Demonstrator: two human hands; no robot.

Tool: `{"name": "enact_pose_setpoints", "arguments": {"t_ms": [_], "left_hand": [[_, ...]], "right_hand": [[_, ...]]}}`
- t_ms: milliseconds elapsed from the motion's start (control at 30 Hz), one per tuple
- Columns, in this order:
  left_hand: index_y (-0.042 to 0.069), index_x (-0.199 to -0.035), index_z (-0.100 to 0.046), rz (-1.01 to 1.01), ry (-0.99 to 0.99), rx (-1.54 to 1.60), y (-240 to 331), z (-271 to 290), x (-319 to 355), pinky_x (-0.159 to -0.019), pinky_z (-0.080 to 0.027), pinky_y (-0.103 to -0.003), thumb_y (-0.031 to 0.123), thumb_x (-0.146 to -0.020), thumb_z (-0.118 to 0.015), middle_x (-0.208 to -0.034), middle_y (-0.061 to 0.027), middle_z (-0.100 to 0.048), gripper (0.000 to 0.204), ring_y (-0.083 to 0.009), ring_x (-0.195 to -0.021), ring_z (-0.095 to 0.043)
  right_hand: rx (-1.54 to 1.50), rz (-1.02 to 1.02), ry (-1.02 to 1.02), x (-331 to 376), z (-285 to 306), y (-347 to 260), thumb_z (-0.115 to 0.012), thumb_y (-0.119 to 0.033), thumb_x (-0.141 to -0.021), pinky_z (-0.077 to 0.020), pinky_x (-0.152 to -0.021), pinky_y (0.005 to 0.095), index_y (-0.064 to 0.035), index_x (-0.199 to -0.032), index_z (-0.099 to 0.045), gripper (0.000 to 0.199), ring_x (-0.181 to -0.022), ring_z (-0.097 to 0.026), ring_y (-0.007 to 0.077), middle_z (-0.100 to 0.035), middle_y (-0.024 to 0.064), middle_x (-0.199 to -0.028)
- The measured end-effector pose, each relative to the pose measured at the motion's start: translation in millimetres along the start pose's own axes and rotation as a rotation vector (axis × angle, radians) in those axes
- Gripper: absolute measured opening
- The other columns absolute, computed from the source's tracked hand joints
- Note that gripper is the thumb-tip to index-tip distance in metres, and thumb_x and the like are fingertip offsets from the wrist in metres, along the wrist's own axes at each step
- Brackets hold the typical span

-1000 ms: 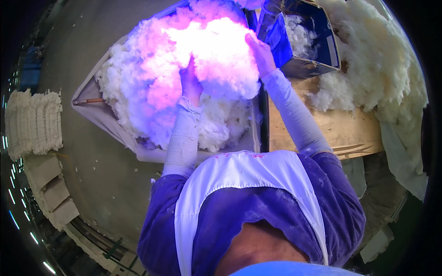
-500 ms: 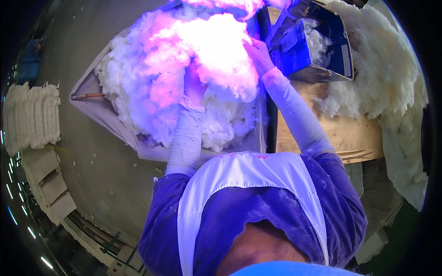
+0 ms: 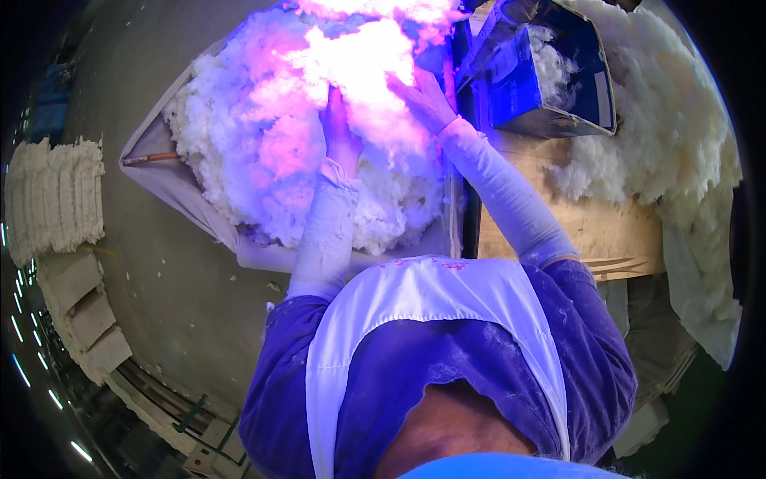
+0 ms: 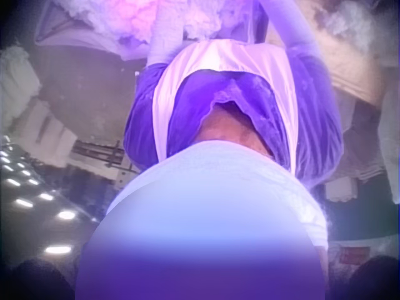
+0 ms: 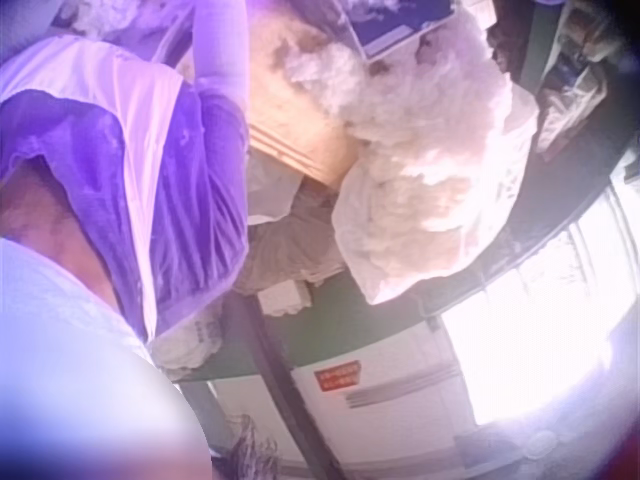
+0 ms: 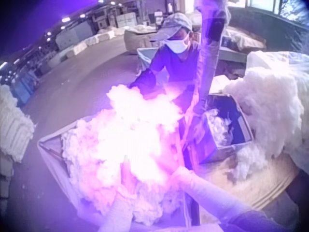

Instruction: The person repeatedly picks up handfuls of white cotton from a large pile, fluffs and separates the fibers by hand, and places the cotton into a blue bin. The task is performed continuously under a purple light.

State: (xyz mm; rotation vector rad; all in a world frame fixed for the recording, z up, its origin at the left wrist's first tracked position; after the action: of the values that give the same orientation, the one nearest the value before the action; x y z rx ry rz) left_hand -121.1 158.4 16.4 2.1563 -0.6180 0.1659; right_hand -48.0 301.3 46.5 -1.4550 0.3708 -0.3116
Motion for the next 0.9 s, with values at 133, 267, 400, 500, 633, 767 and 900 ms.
{"name": "enact_pose_setpoints", "arguments": {"t_ms": [133,267,400,500,633,767,900], "left_hand": [[0.008,-0.099,-0.059,0.137,-0.267,0.002,-3,-15,17,-0.044,-0.038,-0.021,0.028,-0.081,-0.066,-0.071,0.0043,-0.056,0.028,-0.0046,-0.054,-0.049],[0.006,-0.107,-0.053,0.259,-0.225,-0.110,-21,-2,14,-0.061,-0.047,-0.024,0.027,-0.087,-0.055,-0.086,-0.0014,-0.059,0.029,-0.0103,-0.074,-0.056],[0.006,-0.097,-0.057,0.025,-0.238,-0.155,-26,12,9,-0.054,-0.047,-0.024,0.015,-0.083,-0.061,-0.083,0.0000,-0.057,0.017,-0.0081,-0.067,-0.055],[0.002,-0.106,-0.054,-0.098,-0.283,-0.308,-13,25,3,-0.061,-0.049,-0.026,0.016,-0.087,-0.053,-0.088,-0.0045,-0.058,0.024,-0.0122,-0.074,-0.057],[0.003,-0.106,-0.054,-0.173,-0.218,-0.213,-12,33,6,-0.062,-0.049,-0.028,0.009,-0.084,-0.054,-0.091,-0.0050,-0.058,0.023,-0.0145,-0.077,-0.058],[0.006,-0.101,-0.055,-0.005,-0.164,-0.037,-25,30,14,-0.060,-0.048,-0.029,0.005,-0.080,-0.056,-0.089,-0.0032,-0.057,0.022,-0.0146,-0.077,-0.057],[0.007,-0.097,-0.056,-0.026,-0.110,-0.089,-27,26,23,-0.057,-0.046,-0.028,0.005,-0.080,-0.056,-0.083,-0.0013,-0.055,0.018,-0.0138,-0.071,-0.055]], "right_hand": [[0.138,0.052,0.161,-9,5,24,-0.060,-0.034,-0.082,-0.0437,-0.064,0.0309,0.0005,-0.102,-0.060,0.039,-0.071,-0.057,0.0183,-0.061,0.0101,-0.081],[0.339,0.520,0.189,1,-4,16,-0.061,-0.034,-0.080,-0.0432,-0.061,0.0332,0.0014,-0.094,-0.061,0.038,-0.070,-0.056,0.0204,-0.059,0.0148,-0.078],[0.060,0.130,0.088,4,-11,30,-0.063,-0.039,-0.078,-0.0431,-0.062,0.0325,0.0011,-0.090,-0.061,0.042,-0.073,-0.056,0.0186,-0.059,0.0126,-0.078],[0.007,-0.100,-0.015,15,-5,29,-0.065,-0.043,-0.076,-0.0434,-0.063,0.0316,-0.0010,-0.092,-0.061,0.046,-0.076,-0.056,0.0171,-0.060,0.0090,-0.081],[0.116,-0.005,0.044,9,24,4,-0.067,-0.047,-0.073,-0.0449,-0.066,0.0270,-0.0038,-0.096,-0.062,0.049,-0.078,-0.057,0.0154,-0.060,0.0059,-0.084],[0.178,0.265,0.317,14,54,-38,-0.069,-0.032,-0.077,-0.0454,-0.067,0.0253,-0.0044,-0.092,-0.064,0.031,-0.075,-0.057,0.0109,-0.062,0.0016,-0.081],[0.377,0.568,0.315,23,44,-83,-0.073,-0.021,-0.072,-0.0467,-0.068,0.0301,-0.0074,-0.082,-0.066,0.018,-0.074,-0.058,0.0163,-0.061,0.0037,-0.078]]}}
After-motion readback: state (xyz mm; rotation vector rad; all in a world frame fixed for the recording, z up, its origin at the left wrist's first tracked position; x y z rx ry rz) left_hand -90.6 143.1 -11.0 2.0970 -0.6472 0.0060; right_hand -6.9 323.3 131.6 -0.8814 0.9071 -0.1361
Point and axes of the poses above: each hand's wrist, its own x-axis away from the middle knuckle, its own z-axis out of the back of the hand, y = z × x, the point moved 7 cm from there along -x, towards the middle knuckle
